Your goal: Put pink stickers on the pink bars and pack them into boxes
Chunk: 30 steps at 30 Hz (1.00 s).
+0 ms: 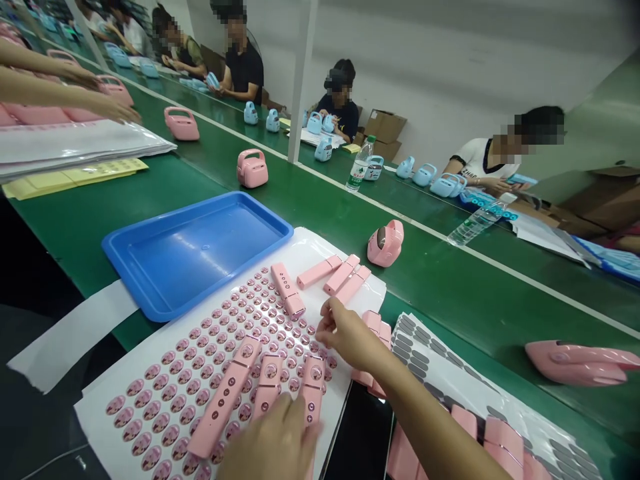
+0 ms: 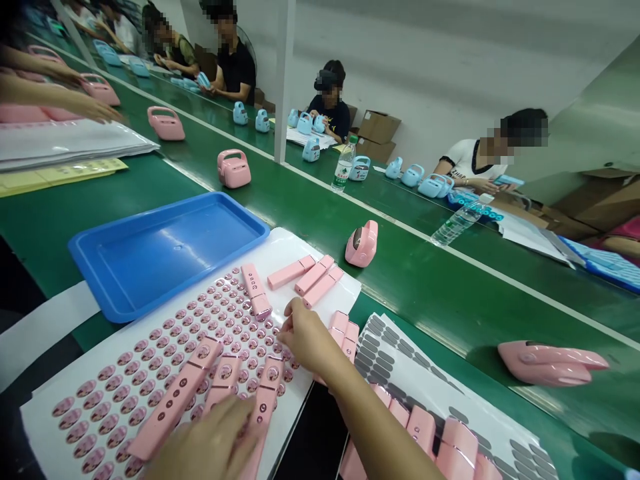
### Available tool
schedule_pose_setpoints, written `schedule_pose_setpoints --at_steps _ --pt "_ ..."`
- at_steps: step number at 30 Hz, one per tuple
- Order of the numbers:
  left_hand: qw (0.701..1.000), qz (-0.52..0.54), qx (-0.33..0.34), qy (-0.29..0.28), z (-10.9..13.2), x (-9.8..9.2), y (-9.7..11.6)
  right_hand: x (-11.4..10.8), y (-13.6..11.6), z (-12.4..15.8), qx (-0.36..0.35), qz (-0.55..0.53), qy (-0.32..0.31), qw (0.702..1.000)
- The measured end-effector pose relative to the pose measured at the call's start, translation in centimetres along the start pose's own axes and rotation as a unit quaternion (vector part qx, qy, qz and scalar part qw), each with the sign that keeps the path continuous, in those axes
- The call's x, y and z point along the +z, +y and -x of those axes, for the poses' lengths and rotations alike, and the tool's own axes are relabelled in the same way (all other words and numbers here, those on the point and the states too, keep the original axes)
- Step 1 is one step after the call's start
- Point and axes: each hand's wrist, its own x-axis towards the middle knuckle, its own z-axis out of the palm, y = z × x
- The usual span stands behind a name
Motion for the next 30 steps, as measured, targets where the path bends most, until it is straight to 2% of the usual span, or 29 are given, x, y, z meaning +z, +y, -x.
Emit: schedule_pose_setpoints --at_steps 2,3,5,8,11,14,18,23,26,30 --pt "1.0 0.006 -0.013 -0.012 -2.8 -1.4 -2.2 0.6 0.2 -1.5 0.007 -0.024 0.046 0.999" --pt "1.0 -0.025 -0.007 -0.016 -4.6 -1.9 -3.4 1.1 0.2 -2.2 0.01 -0.029 0.071 0.997" --pt "0.998 -0.047 0.033 -0.01 -8.3 -2.4 -5.9 2.1 -0.3 -3.2 0.01 -0.029 0.108 0.994" --pt "0.99 -0.053 0.128 -0.031 -12.8 -1.8 -8.8 3.2 -1.1 -4.0 0.002 -0.01 0.143 0.99" --pt "0.986 -0.052 0.15 -0.047 -14.6 -1.1 -10.4 3.4 -1.6 -4.2 0.002 0.007 0.151 0.988" --pt "0.993 -0.051 0.096 -0.046 -14.3 -1.3 -11.2 3.3 -1.6 -4.4 0.009 0.014 0.15 0.989" --pt "0.996 -0.02 -0.028 -0.08 -12.3 -2.0 -12.0 3.1 -1.5 -4.9 0.018 0.017 0.144 0.989" --pt "0.974 0.081 -0.175 -0.123 -9.4 -1.3 -12.3 3.0 -1.2 -5.3 0.007 -0.006 0.128 0.992" --pt "0.952 0.159 -0.22 -0.138 -8.2 -0.7 -12.5 3.0 -0.8 -5.4 0.004 -0.029 0.122 0.992" --pt "0.923 0.268 -0.24 -0.135 -6.7 0.1 -13.1 2.8 -0.3 -5.7 0.022 -0.066 0.107 0.992"
